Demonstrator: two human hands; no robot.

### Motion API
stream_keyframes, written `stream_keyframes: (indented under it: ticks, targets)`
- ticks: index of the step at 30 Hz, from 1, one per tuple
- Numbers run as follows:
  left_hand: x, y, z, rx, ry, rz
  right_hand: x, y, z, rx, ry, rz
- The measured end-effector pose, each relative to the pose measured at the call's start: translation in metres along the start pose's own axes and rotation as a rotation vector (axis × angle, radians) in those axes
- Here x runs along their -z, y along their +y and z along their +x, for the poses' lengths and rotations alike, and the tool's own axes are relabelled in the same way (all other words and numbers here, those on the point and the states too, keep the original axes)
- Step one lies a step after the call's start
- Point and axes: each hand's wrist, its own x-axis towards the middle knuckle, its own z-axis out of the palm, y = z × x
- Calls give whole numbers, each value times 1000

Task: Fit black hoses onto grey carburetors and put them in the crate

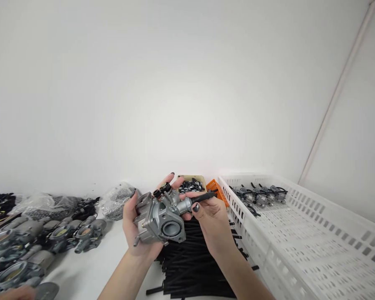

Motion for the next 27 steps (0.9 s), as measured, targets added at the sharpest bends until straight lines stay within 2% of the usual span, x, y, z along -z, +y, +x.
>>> stream_keyframes:
  ticks: [4,7,10,15,18,22,25,27]
  targets:
    - [-3,-1,-1,-5,18,22,5,2,2,1,45,-38]
    - [-7,-1,-2,-34,24,21,9,6,2,-4,141,-85]
    - [-12,-1,-5,-71,-9,63,9,9,4,-27,219,-72]
    - [-18,-8,-7,-176,-69,121,4,8,7,-100,260,-7]
    - [-18,-15,-8,-201,-63,128,4,8,6,-142,301,-1]
    - [-18,-17,-7,-216,29,25,3,9,5,-192,233,62]
    - [-20,-10,-5,-199,135,-85,0,9,4,-247,110,175]
    - [-23,-5,-3,-192,197,-115,-2,8,4,-261,77,218]
